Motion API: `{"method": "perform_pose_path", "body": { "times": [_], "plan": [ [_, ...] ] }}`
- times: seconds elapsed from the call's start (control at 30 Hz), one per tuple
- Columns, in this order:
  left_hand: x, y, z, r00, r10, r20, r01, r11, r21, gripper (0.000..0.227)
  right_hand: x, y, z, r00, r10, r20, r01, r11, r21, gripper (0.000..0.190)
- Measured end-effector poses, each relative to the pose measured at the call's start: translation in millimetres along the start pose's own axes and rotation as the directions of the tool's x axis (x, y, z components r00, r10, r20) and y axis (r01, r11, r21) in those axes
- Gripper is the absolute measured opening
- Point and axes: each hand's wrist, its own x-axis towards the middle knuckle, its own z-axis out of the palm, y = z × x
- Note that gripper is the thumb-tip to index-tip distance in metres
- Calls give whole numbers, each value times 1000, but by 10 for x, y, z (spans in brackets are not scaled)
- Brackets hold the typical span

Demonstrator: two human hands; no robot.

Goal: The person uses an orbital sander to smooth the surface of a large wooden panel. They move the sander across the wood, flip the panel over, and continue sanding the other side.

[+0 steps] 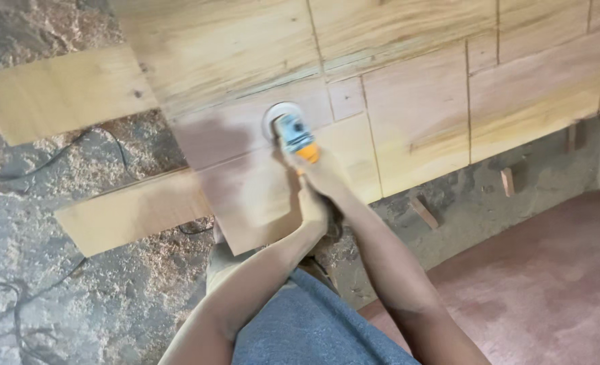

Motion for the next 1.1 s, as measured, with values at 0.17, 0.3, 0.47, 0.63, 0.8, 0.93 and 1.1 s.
{"method": "perform_pose_path", "body": {
  "times": [0.17,0.3,0.47,0.63,0.8,0.93,1.1],
  "plan": [
    [293,-176,894,992,-120,30,96,899,427,92,221,157,-1031,984,6,-178,50,950,307,31],
    [354,90,1156,989,-119,93,26,738,674,92,253,30,-1228,940,111,-323,10,936,352,36],
    [110,235,1261,994,-104,42,84,938,337,77,250,-56,-1180,971,-110,-212,128,989,72,32],
    [196,387,1333,989,-115,97,77,941,329,77,397,-76,-1243,964,92,-251,-47,983,179,37],
    [271,520,998,969,-246,1,241,947,213,78,557,-37,-828,986,-33,-162,51,993,107,42],
    [200,471,673,995,-98,0,-60,-610,790,67,437,-199,-446,998,-4,-63,-10,976,-217,51],
    [176,-137,468,927,306,217,279,-949,146,64,139,-306,-456,994,-55,94,88,920,-383,53]
  ]
}}
